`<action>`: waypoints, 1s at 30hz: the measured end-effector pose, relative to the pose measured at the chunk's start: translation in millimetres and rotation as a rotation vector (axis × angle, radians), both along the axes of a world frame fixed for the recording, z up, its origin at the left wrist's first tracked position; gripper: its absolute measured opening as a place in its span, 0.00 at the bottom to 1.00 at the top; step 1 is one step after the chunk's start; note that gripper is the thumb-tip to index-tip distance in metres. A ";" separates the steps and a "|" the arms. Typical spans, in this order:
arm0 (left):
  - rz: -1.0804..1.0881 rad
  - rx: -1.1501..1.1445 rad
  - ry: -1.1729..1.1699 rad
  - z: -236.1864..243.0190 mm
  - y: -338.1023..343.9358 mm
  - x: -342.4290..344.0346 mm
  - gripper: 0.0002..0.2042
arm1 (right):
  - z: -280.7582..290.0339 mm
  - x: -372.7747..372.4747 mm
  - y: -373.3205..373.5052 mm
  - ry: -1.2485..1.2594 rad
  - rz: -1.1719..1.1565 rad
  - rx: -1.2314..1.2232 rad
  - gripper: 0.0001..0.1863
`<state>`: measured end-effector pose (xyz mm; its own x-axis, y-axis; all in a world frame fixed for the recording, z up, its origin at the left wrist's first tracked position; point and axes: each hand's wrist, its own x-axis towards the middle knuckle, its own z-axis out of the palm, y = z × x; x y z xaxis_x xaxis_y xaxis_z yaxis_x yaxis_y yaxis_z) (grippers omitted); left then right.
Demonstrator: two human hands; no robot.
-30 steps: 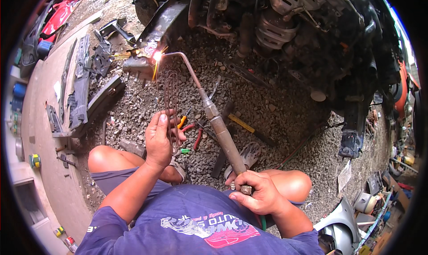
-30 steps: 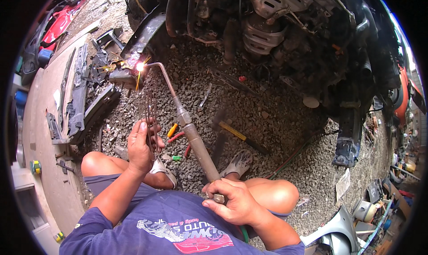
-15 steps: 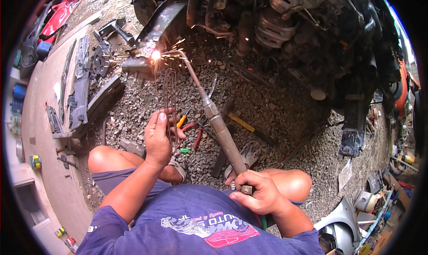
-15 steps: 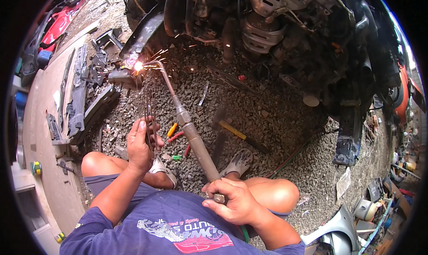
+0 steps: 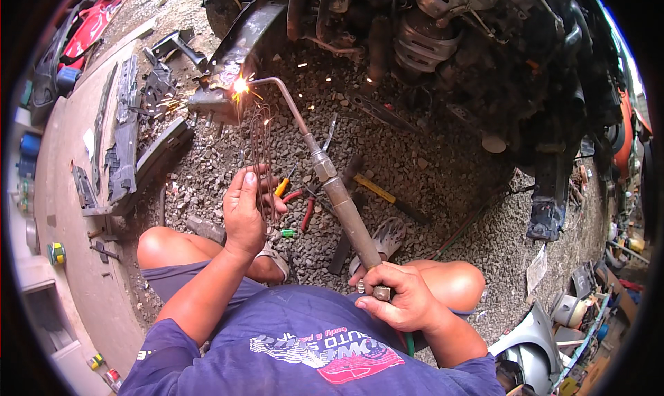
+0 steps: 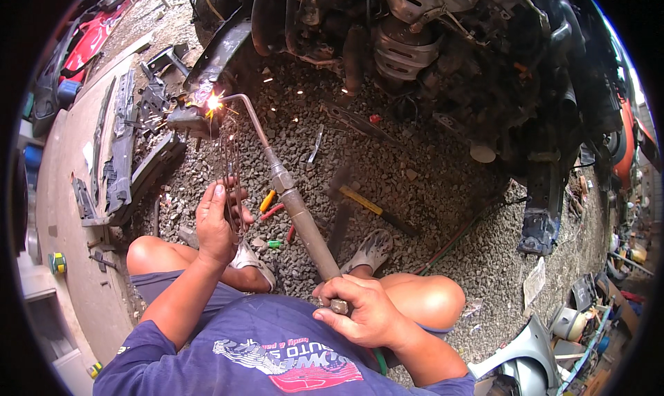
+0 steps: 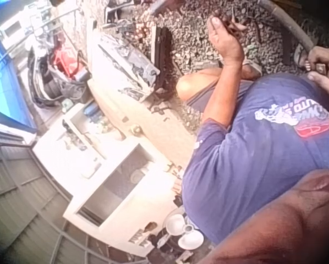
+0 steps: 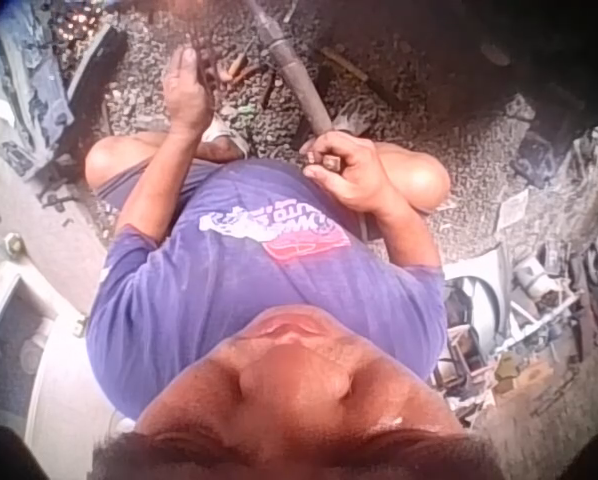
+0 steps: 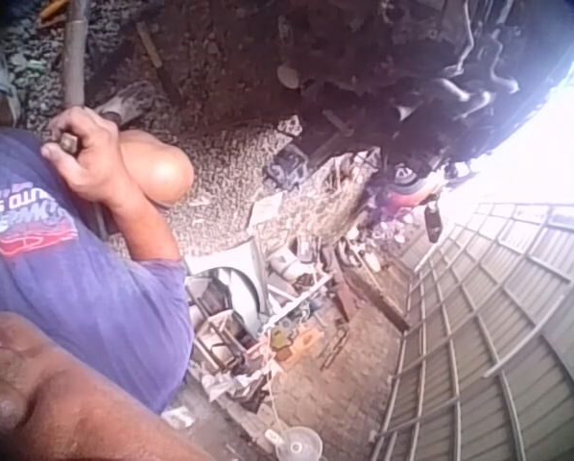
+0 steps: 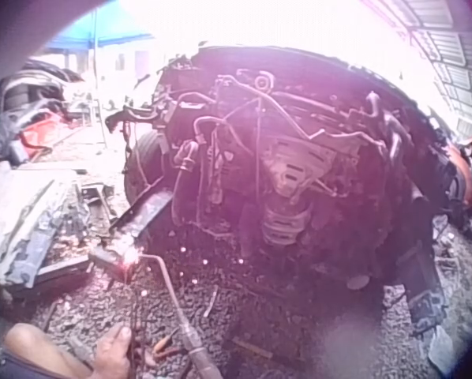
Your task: Using a blowtorch to cut or heat a metal component on a vehicle frame.
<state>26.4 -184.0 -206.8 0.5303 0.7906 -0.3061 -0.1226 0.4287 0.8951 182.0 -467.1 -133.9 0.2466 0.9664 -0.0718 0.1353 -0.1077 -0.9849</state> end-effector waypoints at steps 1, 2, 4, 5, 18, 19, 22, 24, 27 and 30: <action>0.000 0.000 0.004 0.0 0.4 -0.2 0.18 | 0.0 0.2 0.1 0.001 0.000 0.000 0.16; 0.001 -0.001 0.007 -0.2 0.7 -0.3 0.18 | 0.1 0.4 0.3 0.001 0.003 -0.001 0.16; -0.001 0.000 0.004 0.2 1.0 -0.4 0.18 | 0.9 0.6 0.2 0.000 0.007 -0.002 0.16; -0.002 0.000 0.002 0.3 1.2 -0.4 0.18 | 1.1 0.7 -0.2 0.001 0.008 -0.006 0.16; -0.016 0.024 0.033 0.8 3.2 0.0 0.20 | 3.9 -0.4 -1.2 0.040 -0.003 -0.036 0.15; -0.017 0.028 0.031 0.9 3.0 0.1 0.20 | 3.6 -0.5 -0.9 0.040 -0.003 -0.037 0.15; -0.013 0.029 0.029 0.5 2.7 0.7 0.20 | 2.0 -0.1 -0.3 0.028 -0.006 -0.022 0.16; -0.010 0.025 0.028 -0.5 2.7 0.9 0.20 | 1.6 0.3 0.0 0.011 0.003 -0.009 0.16; -0.015 0.030 0.017 -2.7 3.3 0.7 0.20 | 1.6 0.0 0.4 0.003 0.004 -0.005 0.16; -0.007 0.022 -0.005 -2.7 3.8 2.6 0.18 | 2.0 -0.5 0.4 0.008 -0.007 -0.005 0.16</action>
<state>28.9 -180.2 -209.5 0.5376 0.7932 -0.2861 -0.1245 0.4103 0.9034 181.6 -466.6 -131.9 0.2532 0.9642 -0.0783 0.1269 -0.1134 -0.9854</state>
